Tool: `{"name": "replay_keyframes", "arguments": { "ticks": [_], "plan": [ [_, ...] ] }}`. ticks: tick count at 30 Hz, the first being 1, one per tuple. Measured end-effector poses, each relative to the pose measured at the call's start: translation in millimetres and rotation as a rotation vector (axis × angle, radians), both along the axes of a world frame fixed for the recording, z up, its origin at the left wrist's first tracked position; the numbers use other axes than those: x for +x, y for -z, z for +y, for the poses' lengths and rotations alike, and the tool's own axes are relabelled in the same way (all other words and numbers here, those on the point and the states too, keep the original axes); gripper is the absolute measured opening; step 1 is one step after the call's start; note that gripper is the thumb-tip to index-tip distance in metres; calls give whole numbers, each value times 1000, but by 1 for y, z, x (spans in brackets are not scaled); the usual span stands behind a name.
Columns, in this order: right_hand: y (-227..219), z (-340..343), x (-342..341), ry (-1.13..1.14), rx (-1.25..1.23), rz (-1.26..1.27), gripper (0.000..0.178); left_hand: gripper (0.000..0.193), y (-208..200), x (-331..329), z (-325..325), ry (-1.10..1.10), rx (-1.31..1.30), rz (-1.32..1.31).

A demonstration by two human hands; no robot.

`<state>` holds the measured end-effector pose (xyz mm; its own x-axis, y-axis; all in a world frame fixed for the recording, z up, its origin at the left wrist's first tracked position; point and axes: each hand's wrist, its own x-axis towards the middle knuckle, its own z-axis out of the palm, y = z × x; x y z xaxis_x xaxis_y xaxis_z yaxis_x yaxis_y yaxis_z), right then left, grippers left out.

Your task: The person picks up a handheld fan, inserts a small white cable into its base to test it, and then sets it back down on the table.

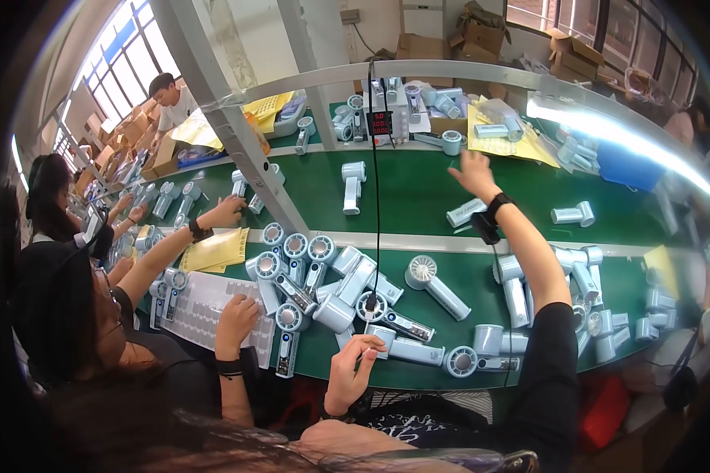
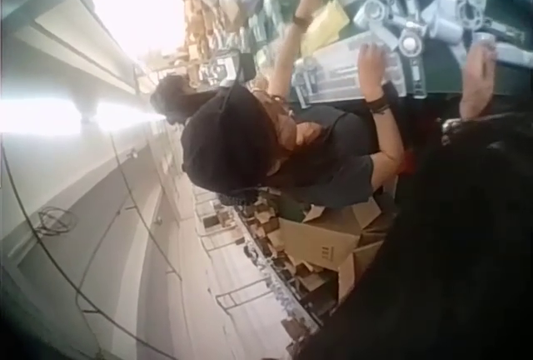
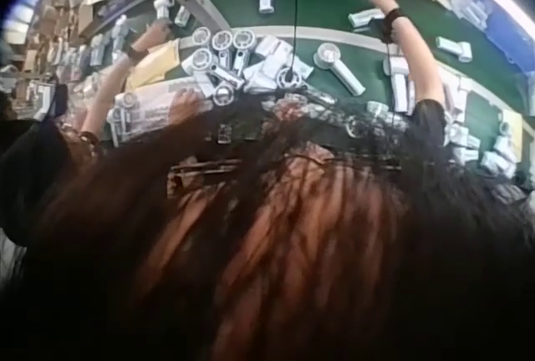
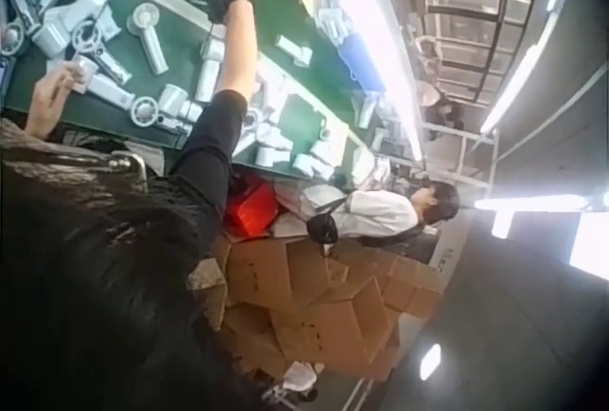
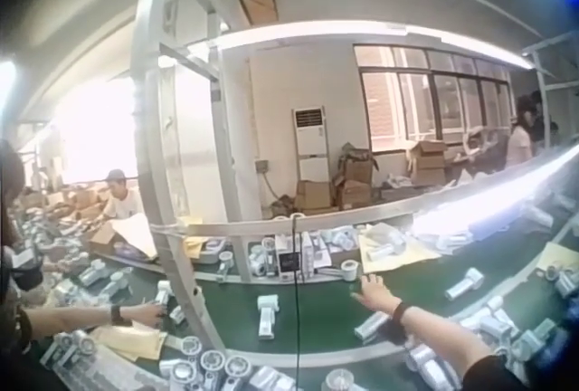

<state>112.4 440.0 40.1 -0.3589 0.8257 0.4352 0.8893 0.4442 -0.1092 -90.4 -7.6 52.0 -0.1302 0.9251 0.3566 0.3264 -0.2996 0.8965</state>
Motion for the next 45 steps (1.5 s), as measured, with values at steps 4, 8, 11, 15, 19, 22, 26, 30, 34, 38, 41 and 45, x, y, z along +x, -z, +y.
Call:
{"name": "replay_keyframes", "arguments": {
  "ticks": [4, 8, 11, 15, 19, 22, 26, 30, 34, 38, 41, 45],
  "plan": [
    [-15, -28, -114, -552, -389, 78, 62, 8, -2, -9, 5, -34, 14, 46],
    [50, -1, -177, -444, -469, 131, 82, 14, -13, -1, 12, -20, 12, 36],
    [57, 1, -213, -294, -600, -65, 95, 15, -17, 1, 10, -43, -1, 10],
    [65, -5, -208, -213, -491, 24, 91, 12, -13, 3, 13, -41, -22, 13],
    [36, -9, -169, -197, -621, 232, 82, 10, -8, 3, 20, -61, 43, 19],
    [1, -59, -105, -267, -661, 555, 70, 8, -2, 9, 28, -2, -7, -46],
    [-56, -188, -44, -342, -985, 1247, 45, 8, -6, 30, 27, 8, 65, -18],
    [-73, -285, 6, -295, -1163, 1711, 32, 7, -5, 66, 37, 9, 210, 67],
    [-61, -339, 29, -336, -1219, 1846, 30, 4, -4, 112, 39, -67, 312, 124],
    [-42, -354, 39, -277, -1279, 2006, 33, 6, 3, 140, 32, -159, 358, 206],
    [-26, -360, 49, -273, -1273, 2057, 33, 6, 9, 152, 27, -209, 323, 256],
    [-19, -364, 57, -266, -1172, 2051, 34, 7, 10, 160, 24, -202, 286, 323]
  ]
}}
